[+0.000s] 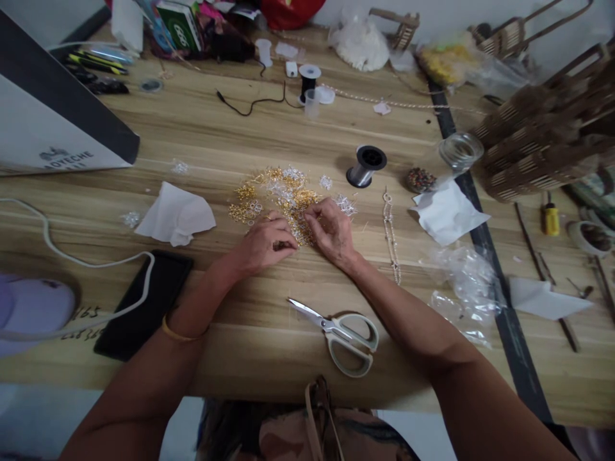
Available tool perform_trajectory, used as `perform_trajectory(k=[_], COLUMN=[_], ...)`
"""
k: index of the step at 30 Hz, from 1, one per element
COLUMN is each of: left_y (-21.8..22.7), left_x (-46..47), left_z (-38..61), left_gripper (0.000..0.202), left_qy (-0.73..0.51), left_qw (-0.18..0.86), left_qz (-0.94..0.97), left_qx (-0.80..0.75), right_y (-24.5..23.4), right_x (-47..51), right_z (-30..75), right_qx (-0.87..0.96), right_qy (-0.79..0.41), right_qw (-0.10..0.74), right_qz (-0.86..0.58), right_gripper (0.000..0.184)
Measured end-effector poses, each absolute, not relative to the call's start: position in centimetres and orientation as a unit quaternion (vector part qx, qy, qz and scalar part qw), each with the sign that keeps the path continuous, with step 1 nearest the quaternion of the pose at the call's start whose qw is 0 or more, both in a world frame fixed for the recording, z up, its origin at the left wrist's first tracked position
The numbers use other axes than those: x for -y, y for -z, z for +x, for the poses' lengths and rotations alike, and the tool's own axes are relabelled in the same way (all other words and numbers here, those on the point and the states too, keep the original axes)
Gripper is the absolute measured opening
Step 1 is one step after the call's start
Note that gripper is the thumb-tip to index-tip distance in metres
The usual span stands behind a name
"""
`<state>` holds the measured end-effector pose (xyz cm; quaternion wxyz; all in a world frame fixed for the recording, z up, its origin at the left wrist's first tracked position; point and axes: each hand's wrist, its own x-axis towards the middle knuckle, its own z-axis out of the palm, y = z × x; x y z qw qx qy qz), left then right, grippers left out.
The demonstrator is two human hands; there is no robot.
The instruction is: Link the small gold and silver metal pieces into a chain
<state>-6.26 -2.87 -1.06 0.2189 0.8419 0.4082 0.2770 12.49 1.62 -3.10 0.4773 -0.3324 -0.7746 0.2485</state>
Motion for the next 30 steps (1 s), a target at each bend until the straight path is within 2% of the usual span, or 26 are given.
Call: perform_trajectory(k=[10,15,21,30], left_y=[1.7,1.9,0.7,0.4], left_x=[3.4,3.3,2.6,2.2], left_z=[-5.6,-5.3,-6.7,-8.3], left_gripper=[0.014,0.016,0.011,0.011], left_qy=[-0.197,-0.248,-0.377,-0.362], left_qw=[0.182,0.143,0.192,0.198], left_qz=[0.888,0.860,0.763,0.716], left_qx=[-0.372,-0.422,-0.489,-0.563], right_y=[3.0,3.0,3.0,3.0], right_x=[-1.6,-1.6,-1.6,-1.5], right_z=[12.5,12.5,12.5,12.6], right_qx=[0.774,0.776,0.772,0.773], right_qy=[-0.246,-0.246,-0.250,-0.250], right_qw=[0.475,0.470,0.476,0.465], right_qz=[-0.337,-0.340,-0.340,-0.350], right_gripper=[0.009,0.010,0.010,0.011])
